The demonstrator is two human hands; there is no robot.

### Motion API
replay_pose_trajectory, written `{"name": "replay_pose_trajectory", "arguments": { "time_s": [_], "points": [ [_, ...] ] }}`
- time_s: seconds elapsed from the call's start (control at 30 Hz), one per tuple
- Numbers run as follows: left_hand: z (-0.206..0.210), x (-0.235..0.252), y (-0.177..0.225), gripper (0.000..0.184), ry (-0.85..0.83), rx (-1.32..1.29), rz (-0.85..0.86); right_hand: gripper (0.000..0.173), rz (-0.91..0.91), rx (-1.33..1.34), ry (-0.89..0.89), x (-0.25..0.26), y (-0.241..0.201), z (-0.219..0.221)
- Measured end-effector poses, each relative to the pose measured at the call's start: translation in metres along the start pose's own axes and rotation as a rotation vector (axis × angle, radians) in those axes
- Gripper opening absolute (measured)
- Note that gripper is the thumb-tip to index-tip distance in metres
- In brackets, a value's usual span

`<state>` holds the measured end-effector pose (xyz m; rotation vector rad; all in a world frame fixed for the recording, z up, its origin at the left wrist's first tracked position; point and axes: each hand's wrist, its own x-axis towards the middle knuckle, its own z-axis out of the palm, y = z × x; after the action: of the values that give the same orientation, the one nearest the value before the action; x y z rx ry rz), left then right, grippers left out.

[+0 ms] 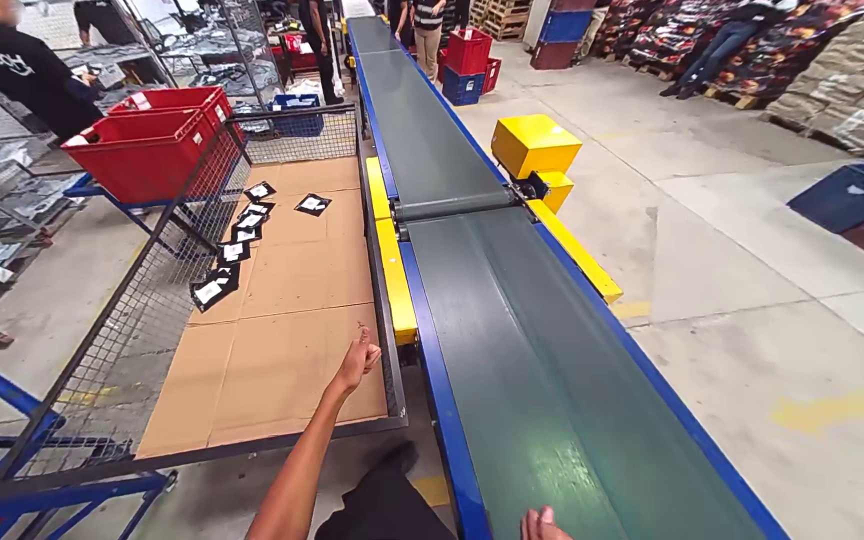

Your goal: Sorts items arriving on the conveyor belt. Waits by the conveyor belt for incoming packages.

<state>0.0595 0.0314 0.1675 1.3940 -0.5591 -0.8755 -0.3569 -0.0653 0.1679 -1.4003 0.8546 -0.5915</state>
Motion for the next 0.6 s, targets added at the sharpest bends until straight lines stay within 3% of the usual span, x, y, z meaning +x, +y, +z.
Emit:
{"name": "replay_pose_trajectory", "arguments": {
  "time_s": [0.07, 0.23, 0.37, 0.6],
  "points": [
    [-0.004, -0.003, 0.014, 0.067, -0.063, -0.009, 0.035, 0.054, -0.088, 0.126, -0.078, 0.006, -0.029, 0.003],
    [-0.004, 0.008, 0.015, 0.064, -0.085, 0.032, 0.017, 0.062, -0.185, -0.281, -0.096, 0.047, -0.016, -0.002],
    [-0.009, -0.004, -0.006, 0.065, 0.005, 0.028, 0.004, 0.058, -0.062, -0.168, -0.073, 0.042, 0.000, -0.001],
    [-0.029, -0.025, -0.043, 0.065, 0.114, 0.264, -0.019, 0.058, 0.115, -0.205, 0.025, 0.026, 0.027, 0.002]
  ]
}}
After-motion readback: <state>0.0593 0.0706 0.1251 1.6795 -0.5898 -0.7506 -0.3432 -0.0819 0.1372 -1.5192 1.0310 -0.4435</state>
